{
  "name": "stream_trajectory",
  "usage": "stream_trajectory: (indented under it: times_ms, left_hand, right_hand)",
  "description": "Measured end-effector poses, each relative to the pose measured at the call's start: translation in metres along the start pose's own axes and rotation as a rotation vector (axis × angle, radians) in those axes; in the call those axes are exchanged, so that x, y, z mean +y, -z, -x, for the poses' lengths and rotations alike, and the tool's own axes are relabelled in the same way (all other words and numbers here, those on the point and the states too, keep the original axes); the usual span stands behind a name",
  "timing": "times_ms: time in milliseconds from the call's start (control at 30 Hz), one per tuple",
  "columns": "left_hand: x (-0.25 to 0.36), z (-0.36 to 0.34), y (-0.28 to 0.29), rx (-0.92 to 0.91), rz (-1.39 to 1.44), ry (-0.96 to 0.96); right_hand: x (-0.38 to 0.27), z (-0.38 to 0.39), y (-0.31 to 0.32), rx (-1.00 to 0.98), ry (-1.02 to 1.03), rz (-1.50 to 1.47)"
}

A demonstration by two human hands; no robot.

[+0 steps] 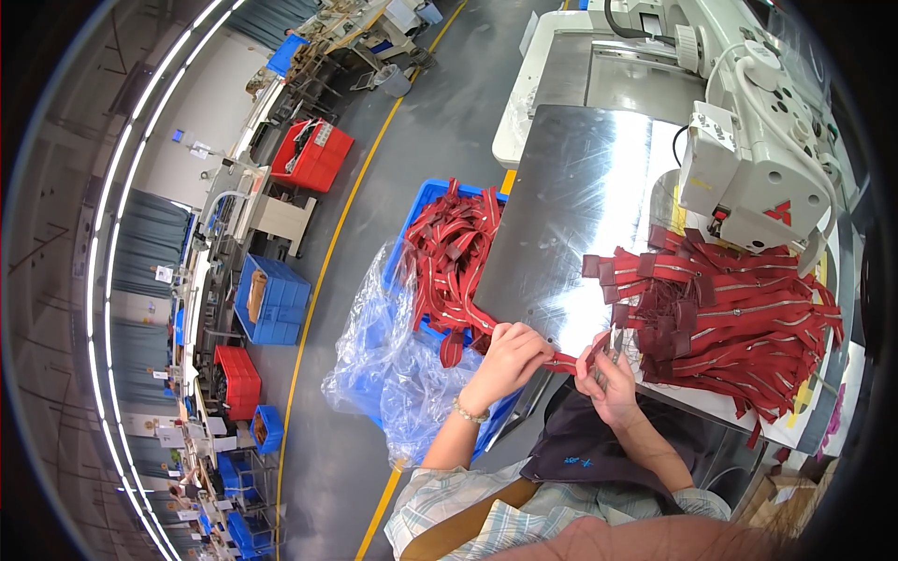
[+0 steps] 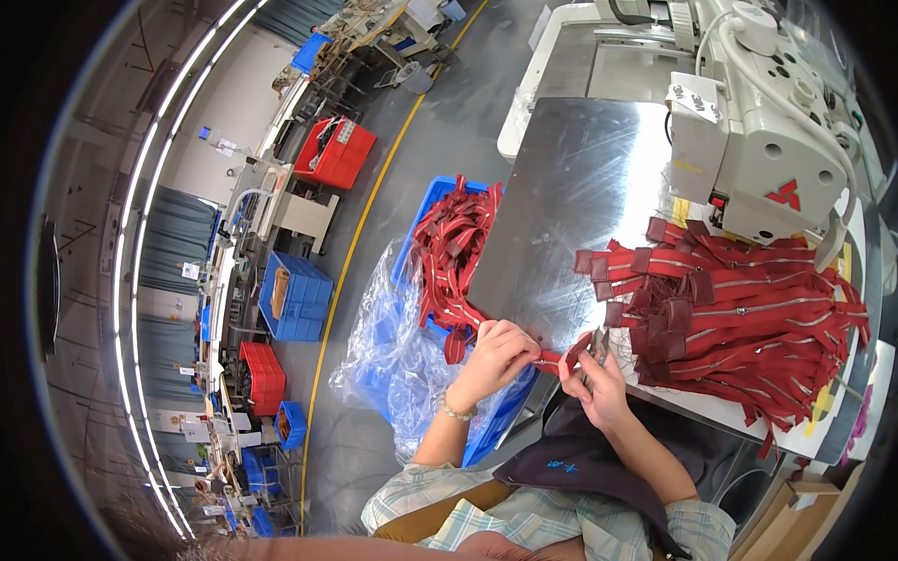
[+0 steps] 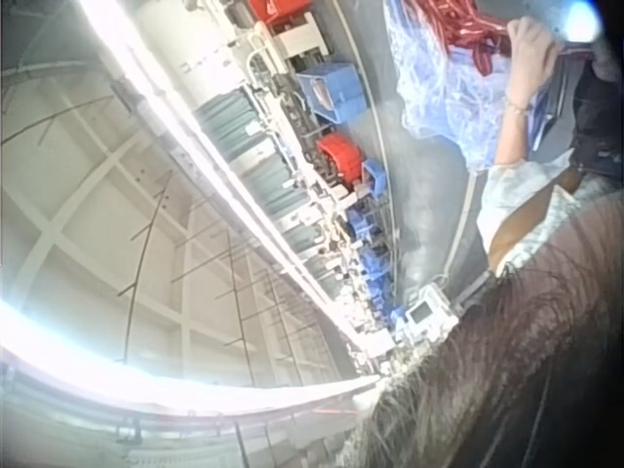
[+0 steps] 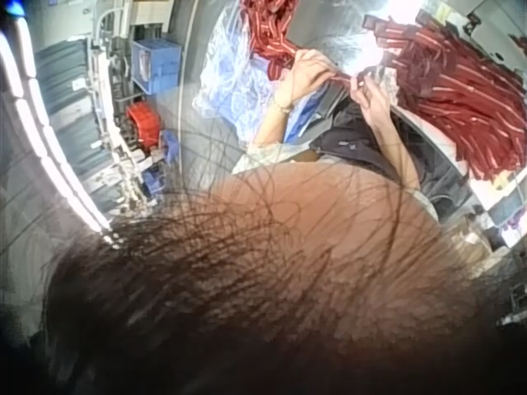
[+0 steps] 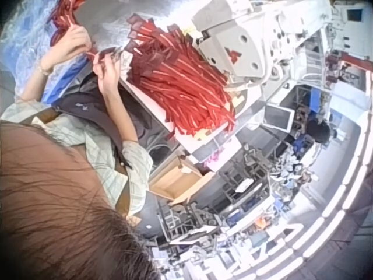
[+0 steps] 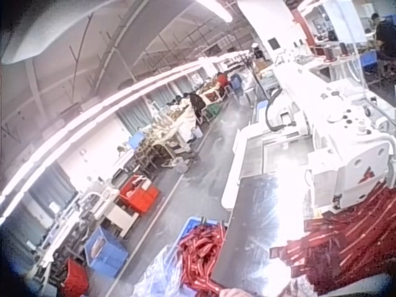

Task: Sorting and trimming red leather components in a workshop environment.

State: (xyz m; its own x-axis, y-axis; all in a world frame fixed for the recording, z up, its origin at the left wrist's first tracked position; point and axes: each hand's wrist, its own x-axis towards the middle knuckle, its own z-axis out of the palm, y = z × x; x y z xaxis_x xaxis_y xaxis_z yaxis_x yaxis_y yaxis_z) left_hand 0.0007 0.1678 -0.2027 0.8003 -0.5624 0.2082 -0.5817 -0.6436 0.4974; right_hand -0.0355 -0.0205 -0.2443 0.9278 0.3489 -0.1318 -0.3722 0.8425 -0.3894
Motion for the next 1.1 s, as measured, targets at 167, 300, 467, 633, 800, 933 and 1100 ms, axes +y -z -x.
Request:
stream_trajectory:
  times_ms: [167,300,467,633,800,933,1100]
  left_hand:
    - [0.007,-0.004,0.003,0.008,0.067,0.010]
    - [0.006,0.003,0.008,-0.034,0.377,0.157]
    - [0.008,0.007,0.015,-0.096,0.482,0.190]
    - [0.011,0.003,0.023,-0.167,0.430,0.131]
    - [0.011,0.009,0.026,0.053,0.557,0.212]
    - [0.001,0.019,0.034,0.190,0.442,0.278]
    - [-0.002,0.011,0.047,-0.021,0.381,0.259]
  right_hand:
    - [0.006,-0.001,0.002,0.043,-0.026,0.111]
    - [0.008,-0.001,0.004,0.142,0.004,0.128]
    - [0.007,0.000,-0.006,0.213,0.021,0.273]
    - [0.005,0.001,-0.005,0.331,0.108,0.419]
    - [-0.011,0.004,-0.012,0.132,0.001,0.541]
    - [-0.033,0.015,-0.007,-0.018,-0.272,0.556]
    - [-0.072,0.046,0.006,-0.196,-0.564,0.351]
